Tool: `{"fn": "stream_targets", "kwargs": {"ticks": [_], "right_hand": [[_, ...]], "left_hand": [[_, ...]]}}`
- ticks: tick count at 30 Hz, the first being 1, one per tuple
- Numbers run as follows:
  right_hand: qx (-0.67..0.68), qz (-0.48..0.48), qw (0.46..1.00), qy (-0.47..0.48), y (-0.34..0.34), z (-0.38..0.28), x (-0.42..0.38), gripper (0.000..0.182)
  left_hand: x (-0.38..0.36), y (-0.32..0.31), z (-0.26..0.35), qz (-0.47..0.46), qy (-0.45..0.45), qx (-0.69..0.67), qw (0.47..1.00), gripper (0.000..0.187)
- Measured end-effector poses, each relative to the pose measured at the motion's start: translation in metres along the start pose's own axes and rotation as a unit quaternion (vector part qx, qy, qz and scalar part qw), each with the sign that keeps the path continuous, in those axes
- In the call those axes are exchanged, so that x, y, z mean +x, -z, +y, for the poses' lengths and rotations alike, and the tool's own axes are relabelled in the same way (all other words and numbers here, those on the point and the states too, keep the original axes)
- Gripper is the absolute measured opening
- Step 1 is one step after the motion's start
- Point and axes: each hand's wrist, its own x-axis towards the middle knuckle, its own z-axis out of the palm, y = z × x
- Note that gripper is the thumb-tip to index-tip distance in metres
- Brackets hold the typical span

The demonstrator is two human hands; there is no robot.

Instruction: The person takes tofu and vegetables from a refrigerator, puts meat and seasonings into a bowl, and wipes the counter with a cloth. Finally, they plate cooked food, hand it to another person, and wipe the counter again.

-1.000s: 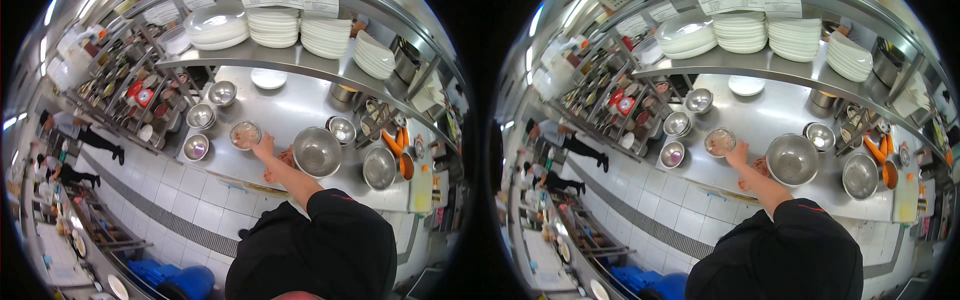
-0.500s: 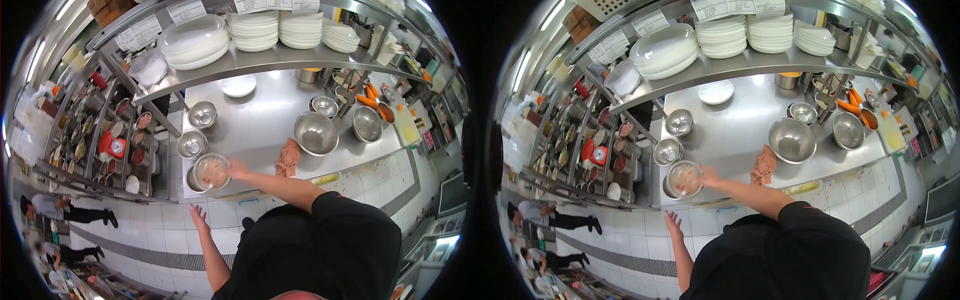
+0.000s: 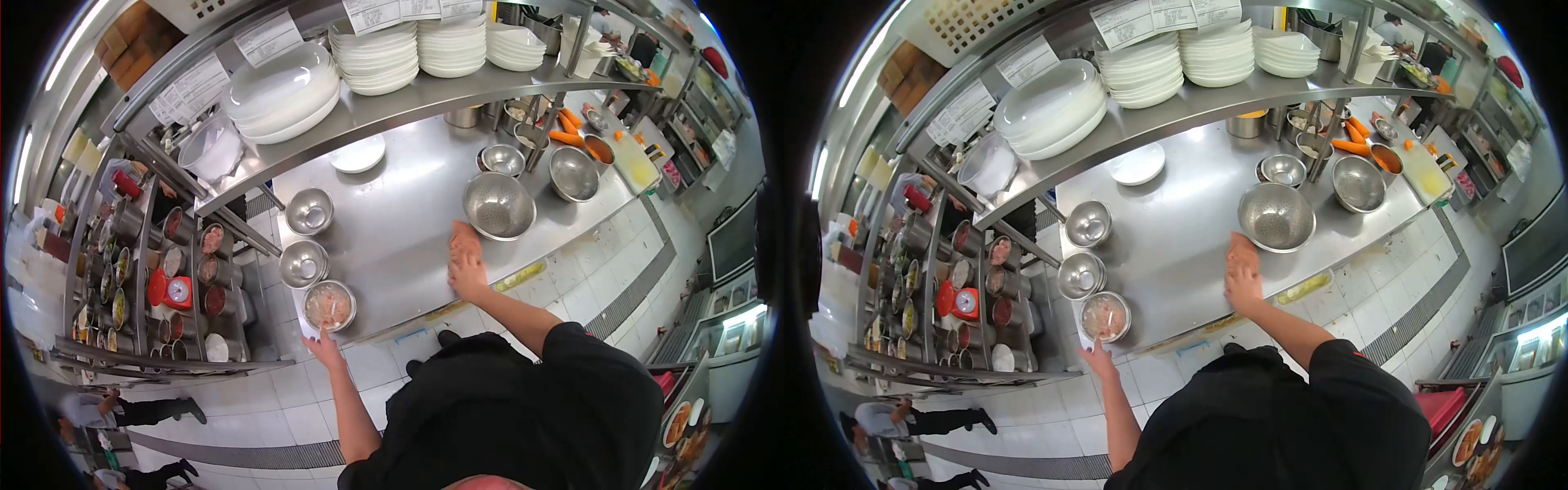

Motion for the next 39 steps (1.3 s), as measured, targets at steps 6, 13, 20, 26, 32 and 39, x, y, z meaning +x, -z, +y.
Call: {"fn": "stream_targets", "kwargs": {"ticks": [6,13,20,26,32,39], "right_hand": [[0.230,0.149,0.960,-0.059,-0.019,0.007,0.007,0.029],[0.533,0.013,0.835,0.136,0.111,-0.082,0.005,0.031],[0.598,0.101,0.767,0.209,0.130,-0.109,0.034,0.033],[0.581,0.000,0.759,0.293,0.203,-0.096,0.025,0.048],[0.351,0.143,0.857,0.348,0.156,-0.116,0.021,0.056],[0.448,0.015,0.829,0.333,0.133,-0.081,0.043,0.044]], "left_hand": [[-0.107,-0.012,0.034,-0.200,-0.329,0.139,0.912,0.074],[-0.099,-0.123,0.053,-0.395,-0.649,0.268,0.592,0.064],[-0.113,-0.122,0.082,-0.502,-0.266,0.084,0.819,0.057],[-0.165,-0.092,0.122,-0.489,0.031,-0.355,0.796,0.064],[-0.168,-0.097,0.138,-0.427,0.087,-0.383,0.815,0.054],[-0.147,-0.074,0.078,-0.462,-0.051,-0.194,0.864,0.056]]}}
